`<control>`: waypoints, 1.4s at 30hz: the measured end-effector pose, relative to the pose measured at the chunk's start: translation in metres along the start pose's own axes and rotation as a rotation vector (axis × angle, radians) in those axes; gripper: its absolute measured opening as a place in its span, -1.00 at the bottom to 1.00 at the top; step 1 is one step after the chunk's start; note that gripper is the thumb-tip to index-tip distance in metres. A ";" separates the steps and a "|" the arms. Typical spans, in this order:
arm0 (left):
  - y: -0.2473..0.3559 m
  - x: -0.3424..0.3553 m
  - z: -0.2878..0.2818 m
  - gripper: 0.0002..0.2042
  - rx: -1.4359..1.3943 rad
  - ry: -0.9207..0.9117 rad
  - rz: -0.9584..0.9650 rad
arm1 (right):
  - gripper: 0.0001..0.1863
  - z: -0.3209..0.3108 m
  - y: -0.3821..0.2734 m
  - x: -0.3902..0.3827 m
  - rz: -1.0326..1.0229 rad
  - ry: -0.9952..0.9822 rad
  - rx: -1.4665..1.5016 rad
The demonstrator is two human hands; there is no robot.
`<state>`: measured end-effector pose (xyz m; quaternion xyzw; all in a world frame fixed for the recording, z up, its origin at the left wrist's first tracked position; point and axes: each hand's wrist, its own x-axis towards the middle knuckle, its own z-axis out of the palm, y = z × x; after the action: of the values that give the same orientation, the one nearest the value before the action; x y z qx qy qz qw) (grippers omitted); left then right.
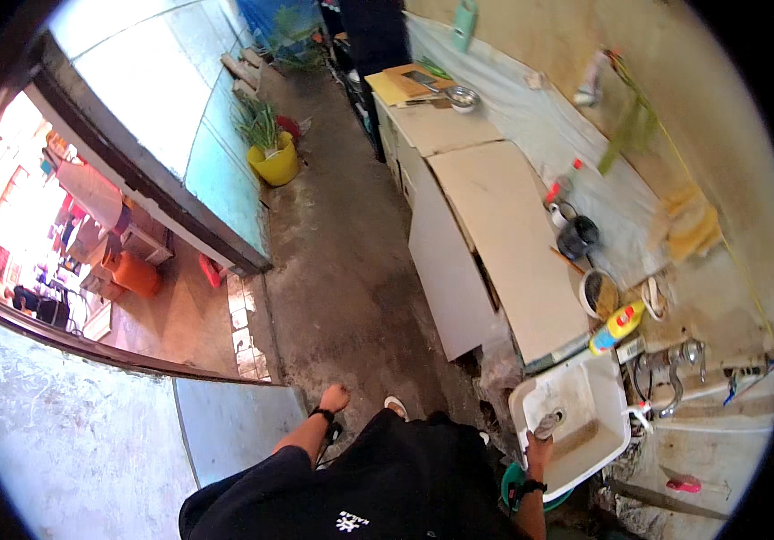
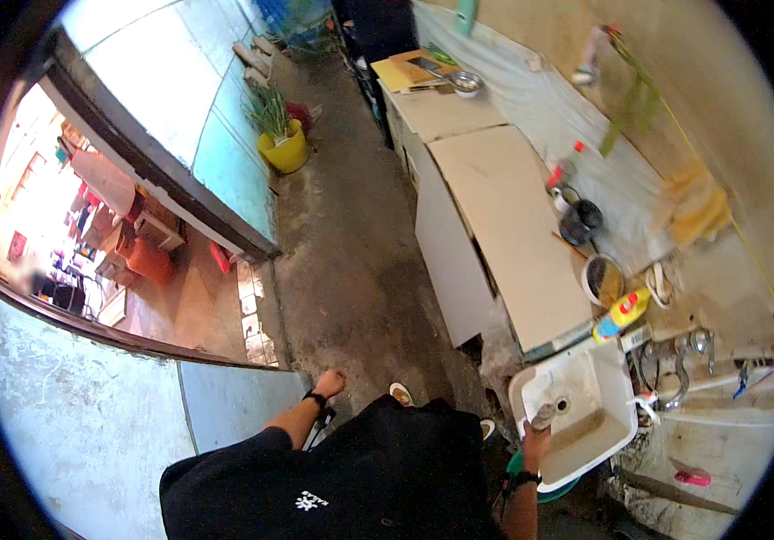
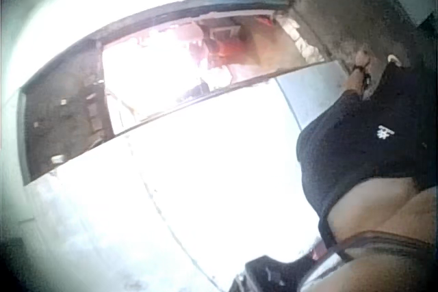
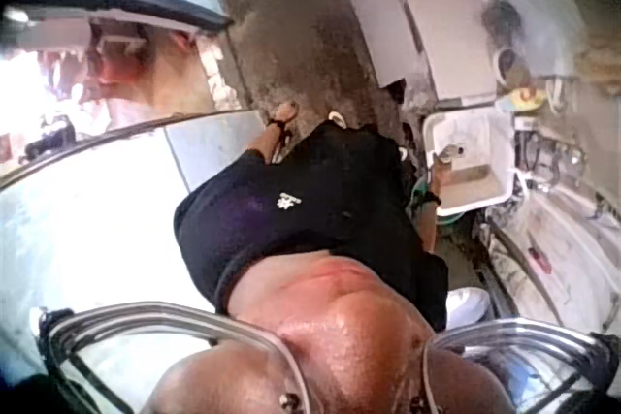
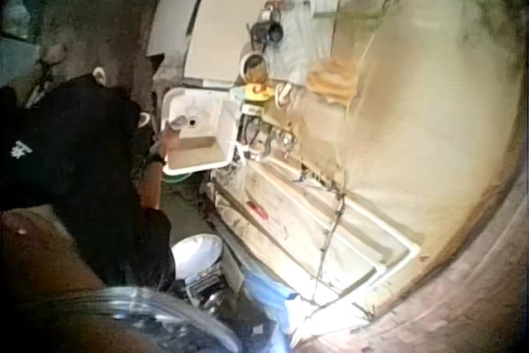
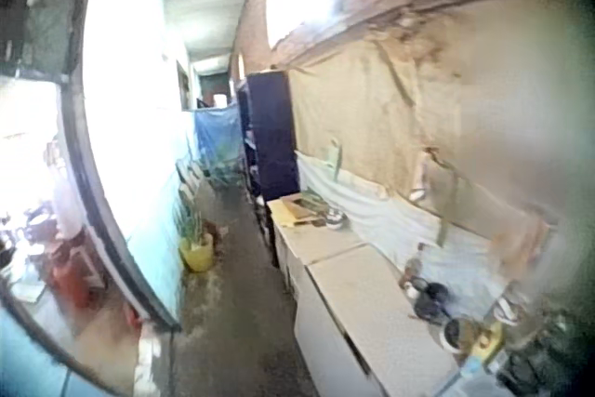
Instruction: The person rinses a rag and a steel wool pad in a sink, then sits on the floor and uses them to scrub dirt off a long curved white panel.
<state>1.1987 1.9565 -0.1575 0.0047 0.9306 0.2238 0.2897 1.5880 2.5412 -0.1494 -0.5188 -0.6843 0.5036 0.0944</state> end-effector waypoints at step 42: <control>-0.341 0.090 -0.268 -0.68 -0.880 0.629 -1.197 | -0.66 1.255 -0.700 -0.191 -0.733 -1.502 -0.914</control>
<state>1.0201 1.5509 -0.1521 -0.6723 0.6397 0.3676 0.0601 0.4248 1.6775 -0.1192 0.2004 -0.8168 0.3281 -0.4300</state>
